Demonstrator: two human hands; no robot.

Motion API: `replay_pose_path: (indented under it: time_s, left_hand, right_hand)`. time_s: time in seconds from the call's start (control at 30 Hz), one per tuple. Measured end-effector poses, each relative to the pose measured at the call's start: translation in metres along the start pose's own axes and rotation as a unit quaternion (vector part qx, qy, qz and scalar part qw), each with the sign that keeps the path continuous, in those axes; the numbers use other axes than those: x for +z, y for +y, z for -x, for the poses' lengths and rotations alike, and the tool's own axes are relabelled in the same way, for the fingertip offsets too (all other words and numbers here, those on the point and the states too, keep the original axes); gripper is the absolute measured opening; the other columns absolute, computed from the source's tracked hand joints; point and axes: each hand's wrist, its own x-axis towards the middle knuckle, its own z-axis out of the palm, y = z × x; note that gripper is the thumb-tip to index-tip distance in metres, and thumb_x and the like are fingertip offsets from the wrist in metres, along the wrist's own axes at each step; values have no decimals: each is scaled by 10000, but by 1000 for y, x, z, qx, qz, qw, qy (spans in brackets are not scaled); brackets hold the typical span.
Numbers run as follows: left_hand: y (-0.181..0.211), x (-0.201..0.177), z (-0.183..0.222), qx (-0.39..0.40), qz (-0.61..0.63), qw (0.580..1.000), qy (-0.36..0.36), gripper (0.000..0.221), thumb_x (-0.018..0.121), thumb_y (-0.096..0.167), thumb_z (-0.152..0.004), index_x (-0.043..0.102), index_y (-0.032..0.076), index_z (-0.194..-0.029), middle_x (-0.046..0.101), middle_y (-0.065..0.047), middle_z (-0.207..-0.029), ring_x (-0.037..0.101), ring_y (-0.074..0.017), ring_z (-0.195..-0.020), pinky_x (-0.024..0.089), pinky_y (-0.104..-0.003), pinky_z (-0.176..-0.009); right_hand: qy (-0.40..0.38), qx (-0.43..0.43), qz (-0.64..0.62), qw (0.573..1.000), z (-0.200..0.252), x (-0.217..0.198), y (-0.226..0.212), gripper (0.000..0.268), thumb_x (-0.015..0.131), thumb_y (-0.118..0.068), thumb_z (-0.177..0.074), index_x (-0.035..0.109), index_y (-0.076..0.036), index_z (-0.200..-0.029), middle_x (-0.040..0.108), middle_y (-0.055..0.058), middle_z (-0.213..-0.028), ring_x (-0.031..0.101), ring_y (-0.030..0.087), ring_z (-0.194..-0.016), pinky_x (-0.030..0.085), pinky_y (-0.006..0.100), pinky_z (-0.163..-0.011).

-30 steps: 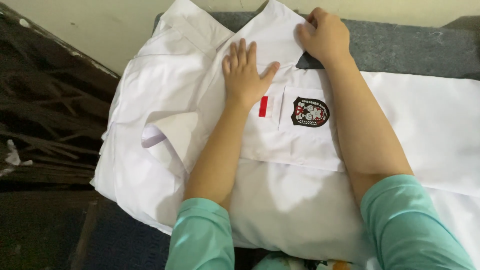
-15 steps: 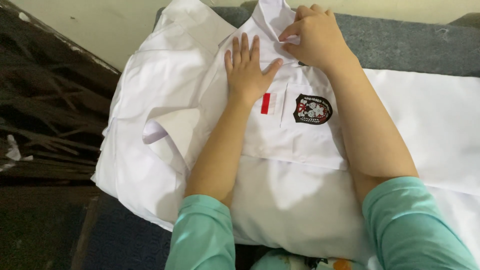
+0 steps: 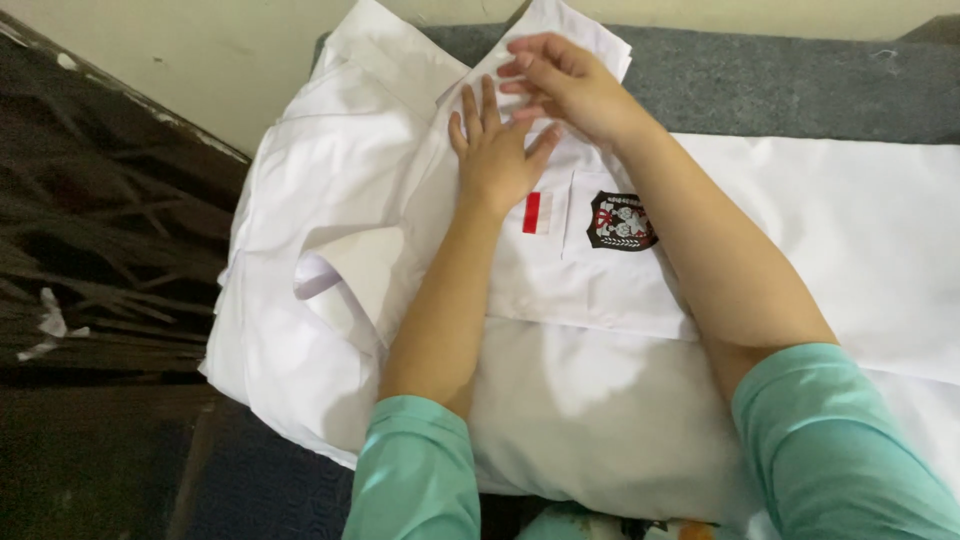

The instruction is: Folding white shirts and trimming loose threads with scissors

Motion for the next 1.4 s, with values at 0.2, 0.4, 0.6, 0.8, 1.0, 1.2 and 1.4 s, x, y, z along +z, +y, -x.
replay_pose_path:
  time_s: [0.2, 0.4, 0.6, 0.8, 1.0, 1.2, 1.4]
  left_hand:
    - [0, -6, 3, 4, 28, 1000, 0, 609, 426, 639, -989, 364, 452, -1565, 81, -234, -1698, -45, -441, -1563, 21, -616, -1223]
    - [1, -4, 4, -2, 24, 1000, 3, 647, 381, 664, -962, 369, 421, -1561, 104, -221, -1699, -21, -431, -1567, 14, -603, -1225]
    - [1, -5, 4, 3, 28, 1000, 11, 621, 423, 644, -972, 368, 452, -1560, 113, -232, -1696, -14, -434, -1566, 32, -599, -1219]
    - [3, -16, 7, 9, 20, 1000, -19, 642, 380, 647, -985, 340, 422, -1585, 92, -239, -1695, -18, -438, -1561, 15, -601, -1216]
    - [8, -23, 11, 1, 42, 999, -30, 636, 418, 616, -989, 363, 402, -1585, 50, -236, -1696, -57, -432, -1558, -17, -600, -1212]
    - [0, -7, 1, 6, 11, 1000, 2, 636, 407, 625, -998, 379, 368, -1579, 131, -221, -1687, 32, -432, -1552, 54, -617, -1205]
    - [-11, 2, -8, -9, -16, 999, 26, 710, 410, 707, -954, 407, 348, -1567, 232, -138, -1682, 131, -363, -1550, 111, -557, -1194]
  right_hand:
    - [282, -29, -235, 930, -81, -79, 56, 158, 630, -172, -977, 582, -170, -1128, 563, 93, -1055, 679, 274, -1009, 699, 445, -645]
    - [139, 21, -64, 988, -35, -18, -11, 267, 522, -273, -1066, 644, -49, -985, 735, 142, -842, 746, 218, -707, 679, 312, -684]
    - [196, -19, 71, 978, -57, -44, 18, 310, 638, -499, -952, 584, -234, -1104, 597, 14, -1276, 590, 132, -1190, 722, 256, -713]
    - [200, -57, 75, 975, 17, -77, -39, 195, 492, -310, -1075, 596, -147, -1103, 716, 30, -1082, 753, 136, -911, 649, 247, -725]
    - [-178, 365, 98, 909, 131, -113, -60, 768, 266, -500, -1020, 643, 114, -1285, 759, 412, -1081, 748, 512, -984, 602, 574, -882]
    - [399, -27, 114, 909, 153, -178, -27, 73, 585, -257, -1037, 546, -197, -1020, 772, -9, -1133, 752, 81, -968, 688, 230, -770]
    - [16, 150, 49, 987, 165, -149, -60, 387, 386, -294, -1147, 555, 41, -1244, 698, 339, -1076, 730, 442, -972, 622, 481, -772]
